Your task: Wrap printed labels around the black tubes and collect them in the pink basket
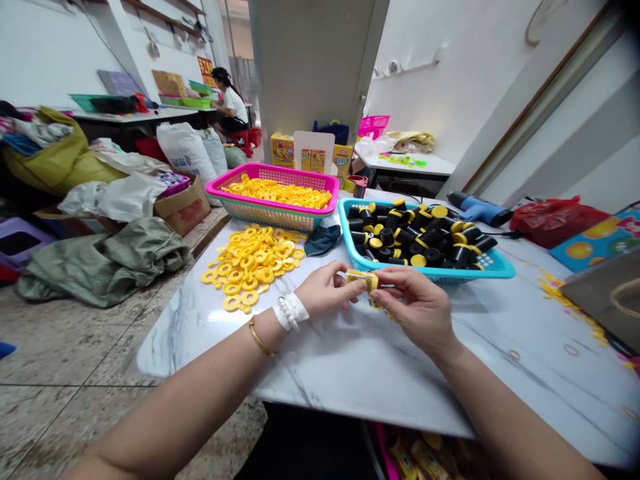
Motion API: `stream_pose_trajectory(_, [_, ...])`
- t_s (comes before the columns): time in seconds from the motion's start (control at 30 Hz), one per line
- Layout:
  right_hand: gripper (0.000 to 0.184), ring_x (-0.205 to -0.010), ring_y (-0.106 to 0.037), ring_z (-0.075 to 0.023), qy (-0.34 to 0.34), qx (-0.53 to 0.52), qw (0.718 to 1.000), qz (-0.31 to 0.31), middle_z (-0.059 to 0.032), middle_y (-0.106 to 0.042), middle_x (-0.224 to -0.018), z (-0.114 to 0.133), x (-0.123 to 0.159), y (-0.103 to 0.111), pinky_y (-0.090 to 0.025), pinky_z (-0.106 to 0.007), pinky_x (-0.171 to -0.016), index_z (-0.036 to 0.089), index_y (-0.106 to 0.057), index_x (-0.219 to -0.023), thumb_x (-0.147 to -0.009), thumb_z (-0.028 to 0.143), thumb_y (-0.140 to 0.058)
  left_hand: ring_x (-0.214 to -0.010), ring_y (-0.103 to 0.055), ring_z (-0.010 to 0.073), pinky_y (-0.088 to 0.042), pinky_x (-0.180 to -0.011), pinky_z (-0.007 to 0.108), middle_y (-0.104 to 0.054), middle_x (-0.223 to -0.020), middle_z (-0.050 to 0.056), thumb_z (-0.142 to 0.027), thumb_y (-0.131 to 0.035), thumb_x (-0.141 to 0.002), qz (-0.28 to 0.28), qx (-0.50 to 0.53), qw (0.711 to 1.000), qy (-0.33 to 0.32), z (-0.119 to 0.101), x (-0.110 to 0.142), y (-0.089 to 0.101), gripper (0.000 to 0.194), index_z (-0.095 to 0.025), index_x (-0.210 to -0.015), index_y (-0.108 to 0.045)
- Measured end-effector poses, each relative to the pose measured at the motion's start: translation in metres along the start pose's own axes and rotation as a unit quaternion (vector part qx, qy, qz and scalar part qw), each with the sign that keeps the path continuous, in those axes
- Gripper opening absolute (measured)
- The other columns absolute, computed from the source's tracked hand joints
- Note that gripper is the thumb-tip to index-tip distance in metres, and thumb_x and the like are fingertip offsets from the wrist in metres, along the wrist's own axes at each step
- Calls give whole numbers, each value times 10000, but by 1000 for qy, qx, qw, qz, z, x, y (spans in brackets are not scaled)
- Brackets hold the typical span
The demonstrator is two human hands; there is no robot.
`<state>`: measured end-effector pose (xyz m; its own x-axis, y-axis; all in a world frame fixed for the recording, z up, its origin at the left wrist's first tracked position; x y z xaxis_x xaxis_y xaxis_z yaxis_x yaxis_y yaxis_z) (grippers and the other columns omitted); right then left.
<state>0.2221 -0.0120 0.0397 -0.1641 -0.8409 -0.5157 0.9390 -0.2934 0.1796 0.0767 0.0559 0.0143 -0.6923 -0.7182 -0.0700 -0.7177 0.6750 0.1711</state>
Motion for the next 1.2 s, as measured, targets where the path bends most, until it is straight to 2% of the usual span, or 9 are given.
stream_pose_trajectory(0.17, [215, -829, -721, -190, -9, -9, 1000, -11, -60, -726, -974, -2, 4, -1, -660, -320, -695, 230, -771, -925, -723, 244, -845, -625, -529, 98, -424, -595, 228, -604, -753, 6, -517, -721, -793, 20, 80, 996, -37, -6, -2, -3, 428, -143, -953, -588])
stream_pose_trajectory(0.27, [248, -710, -734, -179, -116, -90, 989, -25, -36, -763, -823, -15, 6, -5, -652, -323, -677, 203, -760, -862, -668, 292, -887, -671, -537, 99, -435, -632, 232, -615, -809, 10, -476, -770, -760, 21, 90, 993, -68, -17, 1, -1, 429, -143, -976, -606])
stream_pose_trajectory(0.4, [322, -553, -712, -178, -239, -144, 958, 58, -40, -740, -651, -30, 5, -15, -641, -331, -576, 147, -716, -751, -671, 416, -874, -574, -529, 91, -401, -552, 220, -599, -672, 2, -582, -712, -790, 71, 92, 993, -16, -12, 2, -5, 469, -128, -861, -618])
stream_pose_trajectory(0.57, [377, -690, -731, -143, -179, -133, 964, 147, -63, -760, -1019, -21, -4, -13, -653, -303, -665, 209, -777, -1016, -664, 286, -890, -419, -470, 68, -350, -451, 208, -583, -545, -2, -756, -672, -708, 93, 120, 984, 87, 18, 0, -13, 626, -136, -721, -589])
stream_pose_trajectory(0.63, [306, -694, -735, -147, -141, -145, 967, 156, -72, -723, -1124, -15, -3, -16, -666, -331, -665, 224, -795, -971, -680, 268, -880, -413, -488, 74, -358, -444, 206, -601, -550, 8, -771, -684, -684, 92, 160, 976, 113, 25, 0, -17, 651, -128, -758, -613])
stream_pose_trajectory(0.8, [146, -589, -721, -149, -118, -178, 973, 87, -48, -713, -992, -14, 4, -12, -664, -320, -522, 219, -793, -830, -708, 254, -866, -551, -608, 97, -415, -497, 193, -688, -743, 56, -606, -828, -661, 111, 288, 943, 121, 19, 3, -25, 574, -120, -918, -665])
stream_pose_trajectory(0.9, [176, -548, -708, -136, -140, -185, 967, 110, -28, -694, -938, -15, 7, -16, -654, -300, -480, 239, -793, -932, -763, 278, -828, -502, -565, 78, -407, -468, 186, -645, -650, 36, -602, -840, -643, 92, 290, 943, 132, 20, 3, -25, 562, -92, -810, -672])
stream_pose_trajectory(1.0, [227, -621, -732, -149, -124, -161, 969, 138, -35, -663, -1012, -9, 7, -18, -686, -338, -572, 245, -798, -974, -751, 255, -837, -451, -550, 78, -418, -435, 195, -646, -632, 45, -679, -788, -651, 93, 282, 945, 140, 21, 4, -27, 623, -83, -782, -663])
stream_pose_trajectory(1.2, [123, -618, -715, -136, -104, -157, 976, 111, -31, -619, -1007, -6, 6, -13, -682, -336, -523, 239, -788, -906, -787, 266, -806, -389, -538, 79, -378, -374, 173, -639, -585, 11, -643, -810, -648, 105, 283, 948, 106, 16, 4, -30, 573, -128, -829, -634])
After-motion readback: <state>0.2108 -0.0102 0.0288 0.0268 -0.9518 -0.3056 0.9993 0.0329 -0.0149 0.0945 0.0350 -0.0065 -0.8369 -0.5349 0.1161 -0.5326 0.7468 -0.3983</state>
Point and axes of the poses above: each hand's wrist, its own x-axis away from the middle knuckle, its own y-axis out of the back of the hand, z = x × y, the point moved 8 cm from there along -x, towards the middle knuckle
